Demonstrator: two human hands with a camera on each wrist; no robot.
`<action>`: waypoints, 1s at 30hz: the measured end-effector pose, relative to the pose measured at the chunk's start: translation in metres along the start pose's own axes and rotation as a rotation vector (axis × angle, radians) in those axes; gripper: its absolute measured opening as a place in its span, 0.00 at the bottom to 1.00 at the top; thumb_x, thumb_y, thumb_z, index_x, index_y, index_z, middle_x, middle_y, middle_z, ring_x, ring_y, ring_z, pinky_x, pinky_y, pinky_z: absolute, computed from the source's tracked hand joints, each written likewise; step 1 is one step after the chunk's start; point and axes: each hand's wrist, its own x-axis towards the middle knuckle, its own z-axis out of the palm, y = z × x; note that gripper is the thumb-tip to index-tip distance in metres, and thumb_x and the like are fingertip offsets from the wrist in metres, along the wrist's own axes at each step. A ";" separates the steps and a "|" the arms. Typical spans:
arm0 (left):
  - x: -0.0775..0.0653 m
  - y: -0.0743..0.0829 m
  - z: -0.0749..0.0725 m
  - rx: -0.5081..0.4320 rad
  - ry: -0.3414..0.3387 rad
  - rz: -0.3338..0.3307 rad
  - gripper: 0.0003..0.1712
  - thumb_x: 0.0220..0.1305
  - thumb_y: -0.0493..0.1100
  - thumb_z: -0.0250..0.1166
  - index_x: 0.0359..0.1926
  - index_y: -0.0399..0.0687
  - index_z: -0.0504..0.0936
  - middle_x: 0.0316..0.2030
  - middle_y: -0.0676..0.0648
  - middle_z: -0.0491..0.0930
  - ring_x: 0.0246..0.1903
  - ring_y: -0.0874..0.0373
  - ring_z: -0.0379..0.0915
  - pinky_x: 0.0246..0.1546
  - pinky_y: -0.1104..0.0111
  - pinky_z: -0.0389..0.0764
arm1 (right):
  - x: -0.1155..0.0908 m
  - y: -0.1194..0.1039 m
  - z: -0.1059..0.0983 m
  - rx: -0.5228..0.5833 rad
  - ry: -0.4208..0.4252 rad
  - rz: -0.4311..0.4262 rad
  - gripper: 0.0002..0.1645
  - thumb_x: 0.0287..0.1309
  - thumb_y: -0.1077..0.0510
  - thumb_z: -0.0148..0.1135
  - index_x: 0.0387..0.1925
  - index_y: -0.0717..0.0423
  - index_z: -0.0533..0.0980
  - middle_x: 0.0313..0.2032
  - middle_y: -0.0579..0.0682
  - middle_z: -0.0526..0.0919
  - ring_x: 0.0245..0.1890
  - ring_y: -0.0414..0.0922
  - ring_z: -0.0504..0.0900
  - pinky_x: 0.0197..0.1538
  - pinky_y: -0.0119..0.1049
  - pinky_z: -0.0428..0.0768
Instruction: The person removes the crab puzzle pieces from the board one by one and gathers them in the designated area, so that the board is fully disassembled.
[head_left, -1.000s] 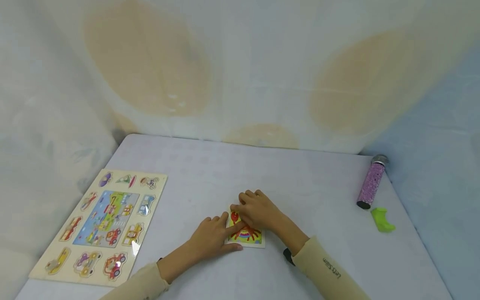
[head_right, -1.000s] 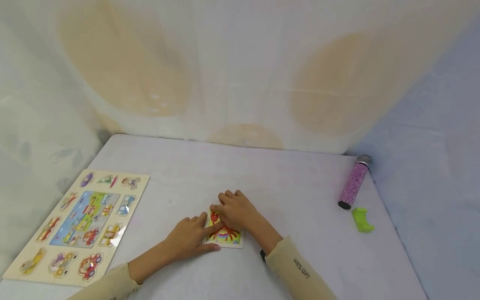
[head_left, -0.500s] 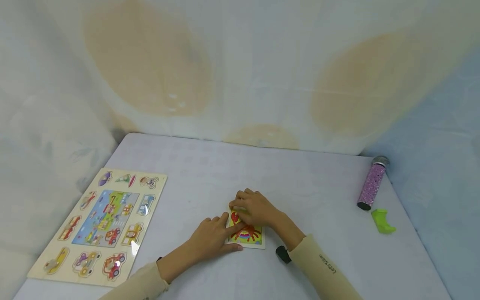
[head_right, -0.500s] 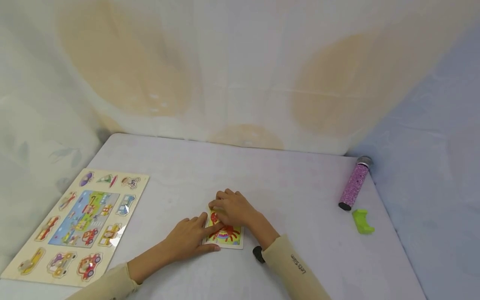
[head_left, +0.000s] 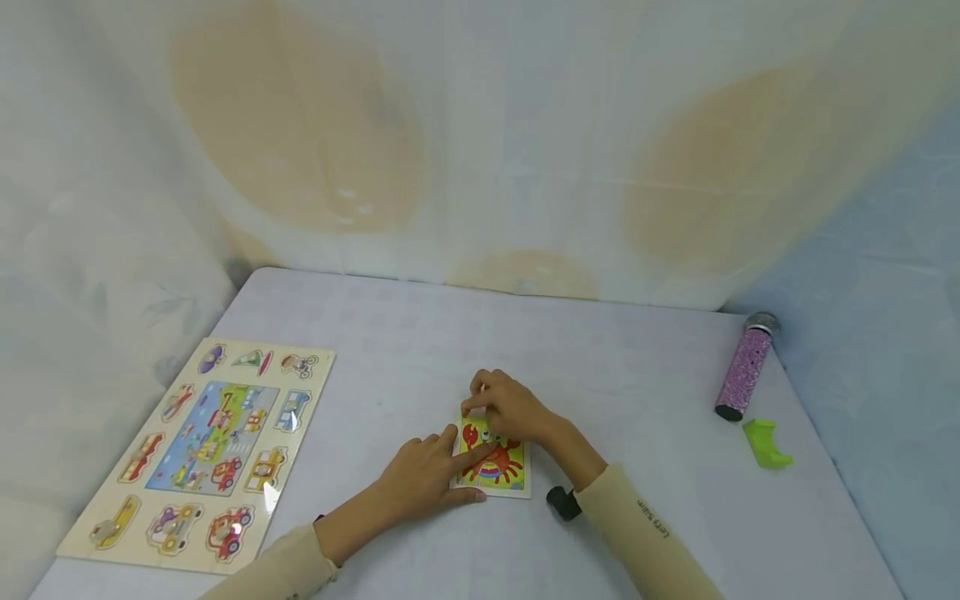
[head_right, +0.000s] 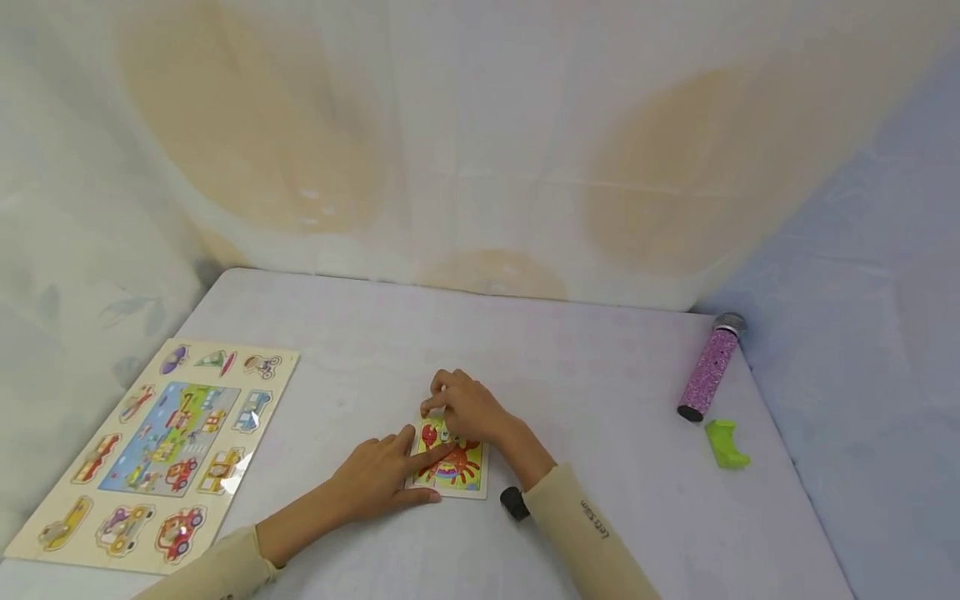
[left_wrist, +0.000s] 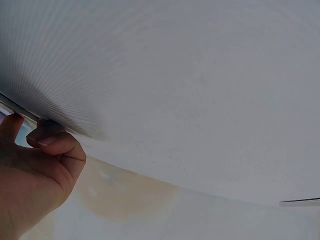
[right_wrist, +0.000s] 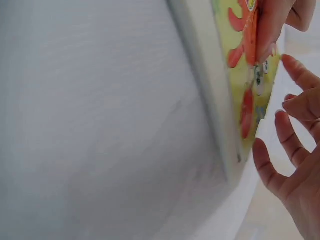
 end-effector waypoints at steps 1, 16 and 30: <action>0.000 0.000 0.000 0.004 0.001 0.000 0.39 0.61 0.77 0.54 0.72 0.76 0.65 0.46 0.43 0.74 0.25 0.60 0.65 0.25 0.70 0.67 | 0.000 0.001 0.001 0.000 0.007 -0.006 0.24 0.59 0.73 0.52 0.44 0.50 0.87 0.42 0.46 0.77 0.42 0.43 0.71 0.46 0.36 0.72; 0.004 -0.004 -0.004 -0.042 -0.046 0.014 0.40 0.60 0.77 0.54 0.72 0.78 0.63 0.41 0.46 0.72 0.24 0.60 0.63 0.27 0.69 0.64 | -0.008 -0.001 0.000 0.007 0.024 0.006 0.10 0.61 0.64 0.63 0.40 0.54 0.88 0.37 0.46 0.78 0.40 0.41 0.70 0.45 0.35 0.72; 0.013 0.004 -0.001 0.120 0.104 0.030 0.38 0.63 0.74 0.54 0.67 0.62 0.75 0.45 0.46 0.79 0.32 0.53 0.79 0.39 0.60 0.71 | -0.003 0.002 -0.001 0.114 -0.048 0.112 0.11 0.59 0.65 0.60 0.38 0.55 0.87 0.37 0.45 0.77 0.42 0.42 0.70 0.46 0.38 0.71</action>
